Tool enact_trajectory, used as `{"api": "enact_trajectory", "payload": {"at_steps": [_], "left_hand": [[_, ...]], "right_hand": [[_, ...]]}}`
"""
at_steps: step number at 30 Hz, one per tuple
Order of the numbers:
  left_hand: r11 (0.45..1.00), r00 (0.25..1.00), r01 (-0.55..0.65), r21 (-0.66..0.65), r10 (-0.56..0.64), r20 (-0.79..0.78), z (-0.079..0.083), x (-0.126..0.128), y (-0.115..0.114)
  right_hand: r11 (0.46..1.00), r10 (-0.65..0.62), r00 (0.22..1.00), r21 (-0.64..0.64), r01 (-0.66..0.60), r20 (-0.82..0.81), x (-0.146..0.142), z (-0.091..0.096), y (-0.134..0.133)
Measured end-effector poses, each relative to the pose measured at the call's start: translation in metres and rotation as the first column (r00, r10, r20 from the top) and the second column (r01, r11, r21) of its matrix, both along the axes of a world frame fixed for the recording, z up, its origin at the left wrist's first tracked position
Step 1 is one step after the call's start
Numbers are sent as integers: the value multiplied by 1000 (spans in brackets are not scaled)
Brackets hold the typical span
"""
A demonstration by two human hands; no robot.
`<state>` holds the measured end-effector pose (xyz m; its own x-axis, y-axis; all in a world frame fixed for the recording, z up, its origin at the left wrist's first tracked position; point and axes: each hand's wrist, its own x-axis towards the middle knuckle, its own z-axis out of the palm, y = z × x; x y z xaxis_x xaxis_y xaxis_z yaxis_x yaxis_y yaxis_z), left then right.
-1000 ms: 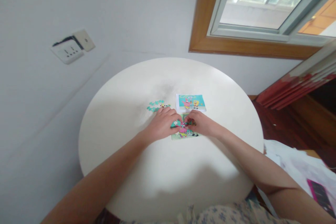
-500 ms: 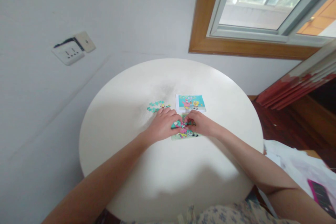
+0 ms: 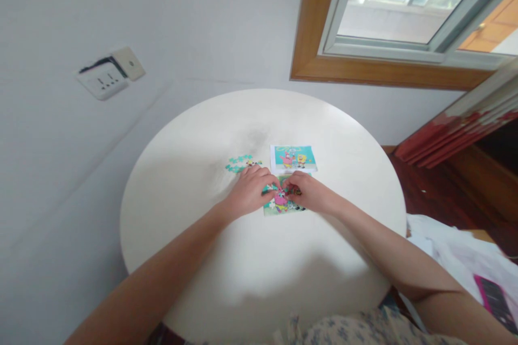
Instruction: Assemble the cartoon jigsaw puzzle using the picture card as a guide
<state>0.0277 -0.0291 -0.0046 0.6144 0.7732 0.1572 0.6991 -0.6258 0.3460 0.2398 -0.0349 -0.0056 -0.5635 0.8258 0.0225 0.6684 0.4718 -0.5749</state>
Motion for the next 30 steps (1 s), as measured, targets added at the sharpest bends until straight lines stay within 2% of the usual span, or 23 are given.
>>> {"api": "enact_trajectory", "payload": {"at_steps": [7, 19, 30], "left_hand": [[1000, 1000, 0, 5, 0, 5, 0, 0, 0], [1000, 1000, -3, 21, 3, 4, -2, 1, 0], [999, 1000, 1, 34, -1, -17, -2, 0, 0]], "right_hand": [[1000, 0, 1000, 10, 0, 20, 0, 0, -1], [996, -27, 999, -90, 26, -16, -3, 9, 1], [995, -26, 981, -100, 7, -193, -6, 7, -2]]}}
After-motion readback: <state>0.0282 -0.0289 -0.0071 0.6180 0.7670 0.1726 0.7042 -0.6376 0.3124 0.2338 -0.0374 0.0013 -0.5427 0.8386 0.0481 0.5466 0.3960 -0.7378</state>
